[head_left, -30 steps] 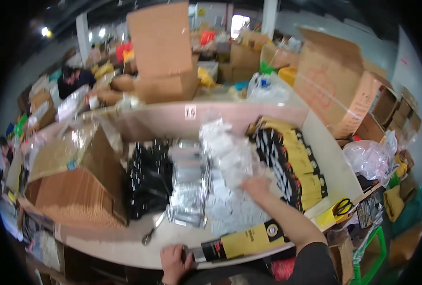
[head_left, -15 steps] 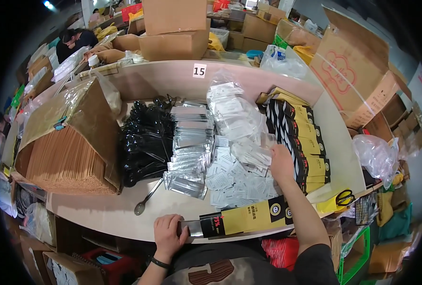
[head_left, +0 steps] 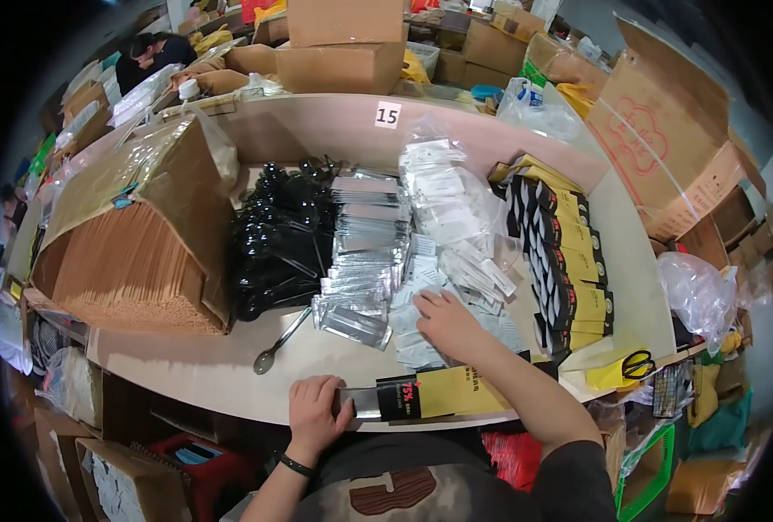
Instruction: Packing silver and black items into yellow and black protective sleeves at a workstation.
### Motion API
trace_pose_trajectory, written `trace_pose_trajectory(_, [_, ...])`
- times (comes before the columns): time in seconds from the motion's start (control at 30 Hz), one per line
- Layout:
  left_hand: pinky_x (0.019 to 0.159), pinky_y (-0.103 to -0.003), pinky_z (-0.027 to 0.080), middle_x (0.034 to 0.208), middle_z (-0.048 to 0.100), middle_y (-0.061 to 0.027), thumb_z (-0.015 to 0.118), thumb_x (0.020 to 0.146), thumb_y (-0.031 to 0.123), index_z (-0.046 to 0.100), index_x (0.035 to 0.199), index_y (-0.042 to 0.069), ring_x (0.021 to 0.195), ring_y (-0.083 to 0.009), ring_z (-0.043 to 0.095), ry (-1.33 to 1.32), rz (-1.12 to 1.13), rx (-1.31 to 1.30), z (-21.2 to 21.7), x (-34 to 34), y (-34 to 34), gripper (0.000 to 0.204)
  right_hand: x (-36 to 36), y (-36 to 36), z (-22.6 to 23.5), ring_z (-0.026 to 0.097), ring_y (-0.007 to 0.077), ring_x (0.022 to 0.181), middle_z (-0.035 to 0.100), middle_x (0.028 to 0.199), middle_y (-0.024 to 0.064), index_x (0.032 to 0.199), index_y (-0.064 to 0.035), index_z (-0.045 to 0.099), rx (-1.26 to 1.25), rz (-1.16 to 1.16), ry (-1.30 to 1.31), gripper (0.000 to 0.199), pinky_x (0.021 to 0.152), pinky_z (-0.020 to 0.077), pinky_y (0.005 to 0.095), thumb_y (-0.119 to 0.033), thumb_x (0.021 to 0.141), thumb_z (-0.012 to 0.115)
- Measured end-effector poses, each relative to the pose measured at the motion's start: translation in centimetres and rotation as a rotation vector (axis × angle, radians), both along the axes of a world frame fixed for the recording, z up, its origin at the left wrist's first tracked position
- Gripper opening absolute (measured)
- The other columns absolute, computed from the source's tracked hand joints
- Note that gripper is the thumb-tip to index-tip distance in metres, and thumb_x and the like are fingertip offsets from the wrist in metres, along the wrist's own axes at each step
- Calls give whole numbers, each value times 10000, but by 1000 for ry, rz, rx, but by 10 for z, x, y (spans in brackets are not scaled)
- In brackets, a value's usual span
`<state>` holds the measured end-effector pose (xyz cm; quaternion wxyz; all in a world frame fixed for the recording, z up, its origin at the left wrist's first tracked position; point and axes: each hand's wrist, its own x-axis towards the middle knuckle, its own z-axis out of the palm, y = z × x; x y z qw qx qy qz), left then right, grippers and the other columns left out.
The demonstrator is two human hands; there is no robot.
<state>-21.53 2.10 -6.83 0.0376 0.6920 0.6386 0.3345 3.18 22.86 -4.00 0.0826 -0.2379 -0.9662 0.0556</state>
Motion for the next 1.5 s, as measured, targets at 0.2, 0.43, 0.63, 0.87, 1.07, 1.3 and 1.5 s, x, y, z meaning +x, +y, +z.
trace_pose_trajectory(0.2, [889, -421, 428, 1013, 623, -88, 710, 763, 218, 625, 1050, 80, 952, -297, 591, -48, 0, 2, -2, -3, -3, 330, -4, -9, -9, 579, 337, 1164, 596, 1246, 186, 922, -6, 614, 233, 27, 15, 180, 970, 468, 434, -122, 785, 600])
trace_pose_trajectory(0.43, [932, -416, 421, 1059, 622, -92, 714, 801, 279, 627, 1081, 73, 1006, -286, 592, -30, 31, -71, -2, -6, -5, 358, -55, -36, 35, 653, 257, 760, 688, 935, 137, 1044, -37, 659, -263, -331, 414, 229, 654, 505, 365, -73, 818, 669])
trace_pose_trajectory(0.63, [902, -431, 446, 1068, 616, -123, 715, 821, 248, 620, 1087, 64, 1022, -320, 590, -103, 90, 14, 6, -23, 9, 336, -100, -46, -39, 634, 329, 838, 651, 919, 145, 923, -38, 707, -186, -266, 313, 179, 735, 515, 397, -162, 796, 727])
trace_pose_trajectory(0.87, [794, -459, 507, 994, 652, -169, 710, 800, 135, 639, 937, 31, 934, -374, 621, -132, 400, -239, -3, -95, 35, 186, -112, -54, -23, 633, 346, 874, 616, 920, 145, 885, -33, 659, -182, -270, 323, 98, 726, 512, 418, -89, 809, 687])
trace_pose_trajectory(1.07, [766, -464, 510, 871, 663, -173, 706, 797, 131, 639, 876, 20, 862, -378, 629, -195, 421, -348, -1, -93, 41, 152, -109, -94, 3, 619, 309, 855, 631, 873, 92, 1074, -64, 648, -585, -109, 207, 292, 781, 499, 421, -98, 790, 711])
trace_pose_trajectory(1.3, [671, -306, 507, 804, 689, -99, 633, 906, 112, 672, 942, 16, 730, -169, 644, -533, 510, -176, 16, -91, -10, 110, -85, -124, 9, 600, 321, 1041, 633, 1085, 135, 1093, -45, 642, -171, -28, 426, 324, 946, 441, 485, -108, 783, 713])
trace_pose_trajectory(1.5, [747, -422, 497, 842, 609, -107, 655, 747, 70, 610, 837, 91, 830, -316, 606, -118, -218, -201, -6, -30, -2, 102, -42, -129, -12, 588, 374, 1107, 606, 1217, 190, 1158, -48, 650, 128, 310, 93, 381, 951, 443, 517, -173, 803, 712])
